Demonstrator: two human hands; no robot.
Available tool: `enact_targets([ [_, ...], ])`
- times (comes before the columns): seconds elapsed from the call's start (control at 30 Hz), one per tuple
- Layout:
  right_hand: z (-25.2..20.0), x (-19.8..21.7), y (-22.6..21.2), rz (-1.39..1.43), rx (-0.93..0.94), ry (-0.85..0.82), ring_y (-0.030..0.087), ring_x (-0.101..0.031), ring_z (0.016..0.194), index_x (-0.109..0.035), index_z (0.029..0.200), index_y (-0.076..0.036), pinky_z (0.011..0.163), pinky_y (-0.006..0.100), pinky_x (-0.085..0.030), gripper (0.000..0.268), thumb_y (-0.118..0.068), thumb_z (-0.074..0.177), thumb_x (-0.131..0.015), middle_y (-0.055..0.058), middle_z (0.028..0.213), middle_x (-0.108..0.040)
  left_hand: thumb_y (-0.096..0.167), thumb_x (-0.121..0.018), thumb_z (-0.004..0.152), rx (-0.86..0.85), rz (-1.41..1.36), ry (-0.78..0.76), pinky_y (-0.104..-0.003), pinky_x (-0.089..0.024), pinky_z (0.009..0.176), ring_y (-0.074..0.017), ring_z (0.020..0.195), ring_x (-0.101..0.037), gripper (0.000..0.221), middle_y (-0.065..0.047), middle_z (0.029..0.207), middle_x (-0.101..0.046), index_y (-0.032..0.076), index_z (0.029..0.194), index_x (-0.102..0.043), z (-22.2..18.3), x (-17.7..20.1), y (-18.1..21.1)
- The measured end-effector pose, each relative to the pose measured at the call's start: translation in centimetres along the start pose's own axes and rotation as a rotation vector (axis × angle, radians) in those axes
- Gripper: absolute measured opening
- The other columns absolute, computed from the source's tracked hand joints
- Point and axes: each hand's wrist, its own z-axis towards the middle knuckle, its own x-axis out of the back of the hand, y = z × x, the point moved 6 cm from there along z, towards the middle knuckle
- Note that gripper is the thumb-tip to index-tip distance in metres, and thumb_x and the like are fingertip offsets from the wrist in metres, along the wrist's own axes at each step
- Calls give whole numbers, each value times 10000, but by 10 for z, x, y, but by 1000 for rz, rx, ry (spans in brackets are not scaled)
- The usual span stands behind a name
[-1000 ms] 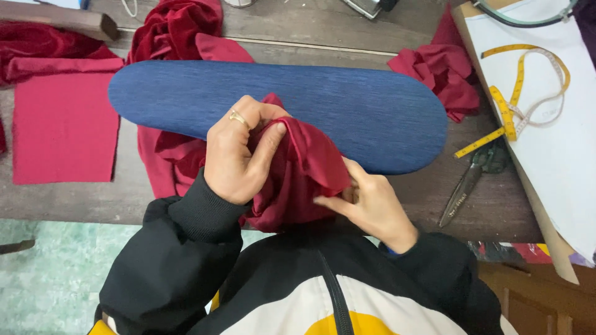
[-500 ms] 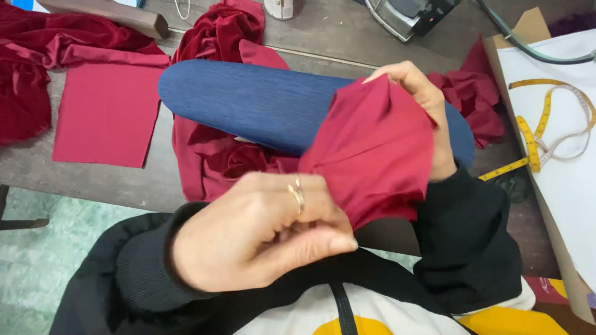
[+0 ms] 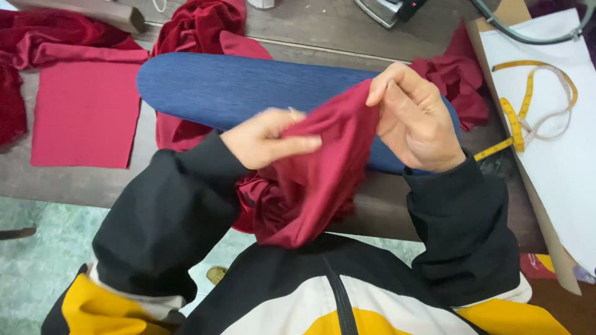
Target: Ironing and pressing red fabric pieces on a specialized ironing board using a steam iron
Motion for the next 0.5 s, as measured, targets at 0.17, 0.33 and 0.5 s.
enact_targets([
  [0.17,-21,10,27,-39,-110,-46,178,-641,964,-391,1307,-90,787,302,-535,857,-638,756,-753,114,1186,-615,124,-501,1021,-165,116,197,-294,-508,965,-154,1016,-613,201,-51,1104,-626,34,1179,-586,7,19,74],
  [0.33,-42,16,55,-187,-195,-161,197,-604,1119,-474,1341,-7,971,362,-516,858,-477,693,-784,90,1270,-590,96,-454,1061,-263,318,270,-302,-503,854,-186,934,-577,167,-72,1025,-551,-13,1135,-556,8,25,117],
  [0.5,-52,-2,63,-344,-248,-277,228,-607,1119,-613,1177,-31,988,363,-478,544,-347,758,-760,78,1181,-645,234,-419,1054,-201,236,315,-263,-478,856,-146,955,-560,251,-27,1045,-549,39,1161,-535,13,26,93],
])
